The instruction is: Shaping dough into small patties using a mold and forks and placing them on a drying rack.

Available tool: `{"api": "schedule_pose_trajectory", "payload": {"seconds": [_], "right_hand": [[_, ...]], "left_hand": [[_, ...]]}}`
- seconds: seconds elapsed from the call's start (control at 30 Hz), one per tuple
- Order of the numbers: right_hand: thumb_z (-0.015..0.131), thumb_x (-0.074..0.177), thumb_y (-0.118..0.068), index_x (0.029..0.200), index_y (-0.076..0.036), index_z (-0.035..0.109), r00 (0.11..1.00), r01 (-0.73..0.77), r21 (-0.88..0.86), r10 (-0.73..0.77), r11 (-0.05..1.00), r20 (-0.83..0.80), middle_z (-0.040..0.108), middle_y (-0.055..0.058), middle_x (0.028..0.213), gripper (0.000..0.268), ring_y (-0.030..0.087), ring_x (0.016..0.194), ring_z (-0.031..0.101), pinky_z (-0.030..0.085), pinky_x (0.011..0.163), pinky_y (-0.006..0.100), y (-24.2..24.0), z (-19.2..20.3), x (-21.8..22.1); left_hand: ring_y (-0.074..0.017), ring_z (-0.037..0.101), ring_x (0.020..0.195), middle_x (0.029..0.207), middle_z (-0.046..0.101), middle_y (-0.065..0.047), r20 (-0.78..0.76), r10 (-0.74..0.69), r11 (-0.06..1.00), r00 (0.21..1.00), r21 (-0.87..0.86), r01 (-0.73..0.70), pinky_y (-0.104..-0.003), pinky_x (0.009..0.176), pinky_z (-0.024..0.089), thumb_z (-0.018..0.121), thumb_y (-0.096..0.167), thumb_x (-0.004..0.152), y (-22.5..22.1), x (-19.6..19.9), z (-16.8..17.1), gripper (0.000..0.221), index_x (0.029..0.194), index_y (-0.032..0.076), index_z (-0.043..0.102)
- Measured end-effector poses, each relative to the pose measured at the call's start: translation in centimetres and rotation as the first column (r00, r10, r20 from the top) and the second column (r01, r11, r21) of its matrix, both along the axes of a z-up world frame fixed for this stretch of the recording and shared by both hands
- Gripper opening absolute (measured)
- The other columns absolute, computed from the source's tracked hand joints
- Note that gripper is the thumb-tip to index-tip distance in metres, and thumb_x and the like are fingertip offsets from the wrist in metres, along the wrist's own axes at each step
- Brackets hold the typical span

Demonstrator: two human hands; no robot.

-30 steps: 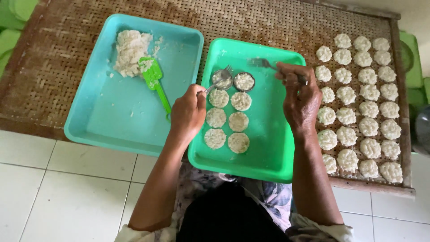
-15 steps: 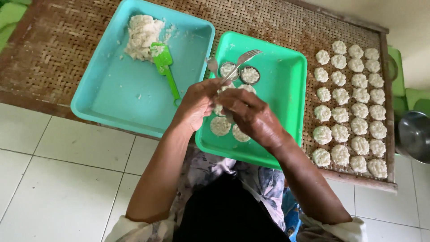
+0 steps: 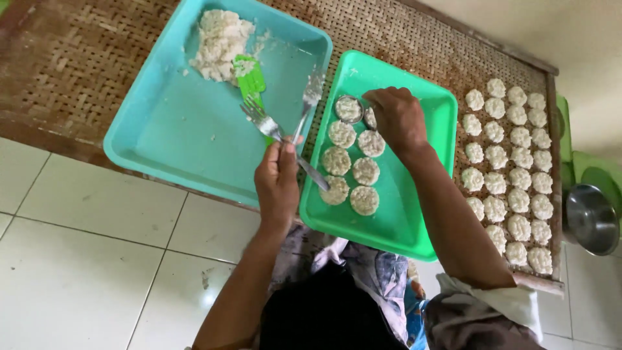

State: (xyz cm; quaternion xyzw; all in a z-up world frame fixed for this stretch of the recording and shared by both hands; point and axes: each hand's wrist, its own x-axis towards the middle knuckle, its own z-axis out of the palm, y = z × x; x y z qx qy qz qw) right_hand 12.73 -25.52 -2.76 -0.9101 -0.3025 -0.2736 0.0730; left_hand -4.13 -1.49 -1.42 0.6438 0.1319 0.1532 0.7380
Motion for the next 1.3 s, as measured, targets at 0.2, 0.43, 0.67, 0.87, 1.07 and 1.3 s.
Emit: {"api": "schedule_pose_trajectory", "payload": {"seconds": [0.2, 0.43, 0.67, 0.87, 1.07, 1.3], "right_hand": [[0.067, 0.098, -0.034, 0.110, -0.038, 0.076, 0.929, 0.244, -0.309, -0.313, 0.919, -0.199, 0.070, -0.008, 0.095, 0.015, 0.026, 0.090, 0.066, 0.057, 0.081, 0.046, 0.7, -4.3, 6.2], [0.063, 0.097, -0.032, 0.106, -0.034, 0.077, 0.851, 0.266, -0.355, -0.391, 0.896, -0.350, 0.070, 0.001, 0.099, 0.017, 0.031, 0.100, 0.065, 0.054, 0.087, 0.049, 2.1, -3.7, 6.3], [0.065, 0.095, -0.032, 0.107, -0.032, 0.073, 0.819, 0.290, -0.257, -0.378, 0.922, -0.433, 0.067, 0.003, 0.098, 0.014, 0.033, 0.102, 0.064, 0.054, 0.087, 0.052, 1.7, -3.1, 6.2], [0.068, 0.093, -0.021, 0.102, -0.025, 0.071, 0.913, 0.234, -0.109, -0.256, 0.966, -0.318, 0.066, 0.003, 0.086, 0.010, 0.032, 0.090, 0.067, 0.057, 0.084, 0.051, 1.4, -1.5, 4.2], [0.070, 0.097, 0.002, 0.098, 0.000, 0.071, 0.974, -0.034, 0.283, 0.096, 0.958, -0.207, 0.070, 0.009, 0.082, 0.003, 0.018, 0.064, 0.059, 0.048, 0.056, 0.032, -1.6, 3.6, -1.9], [0.066, 0.094, -0.017, 0.108, -0.018, 0.073, 0.797, 0.311, -0.056, -0.293, 0.949, -0.529, 0.070, 0.011, 0.088, 0.016, 0.036, 0.087, 0.072, 0.058, 0.078, 0.053, -6.6, 2.9, -13.7]], "left_hand": [[-0.0124, 0.056, 0.071, 0.072, 0.066, -0.008, 0.019, 0.017, 0.995, 1.000, 0.101, -0.019, -0.035, 0.063, 0.051, 0.053, 0.034, 0.107, -0.1, 0.5, -2.4, 0.030, 0.110, 0.010, 0.072], [-0.0125, 0.055, 0.069, 0.078, 0.072, -0.018, 0.054, -0.024, 0.995, 0.998, 0.096, 0.019, -0.038, 0.060, 0.052, 0.051, 0.031, 0.109, 0.2, 0.5, -1.5, 0.033, 0.106, 0.005, 0.070], [-0.0127, 0.061, 0.073, 0.086, 0.076, -0.021, 0.085, -0.022, 0.995, 0.996, 0.101, 0.013, -0.038, 0.061, 0.055, 0.050, 0.032, 0.110, 0.2, 0.5, -1.3, 0.035, 0.109, 0.003, 0.070], [-0.0193, 0.070, 0.086, 0.099, 0.077, -0.020, 0.076, 0.029, 0.988, 0.997, 0.149, -0.040, -0.043, 0.073, 0.059, 0.055, 0.028, 0.108, -0.3, 0.8, -3.0, 0.028, 0.111, 0.005, 0.071], [-0.0078, 0.039, 0.063, 0.078, 0.059, 0.004, 0.068, -0.053, 0.967, 0.996, 0.253, 0.035, -0.026, 0.058, 0.036, 0.050, 0.023, 0.107, 0.3, 0.3, -0.6, 0.030, 0.120, 0.006, 0.070], [-0.0146, 0.061, 0.080, 0.103, 0.076, -0.010, 0.149, 0.004, 0.959, 0.989, 0.278, -0.046, -0.035, 0.071, 0.058, 0.050, 0.025, 0.111, -0.1, 1.2, -4.0, 0.027, 0.119, 0.011, 0.072]]}}
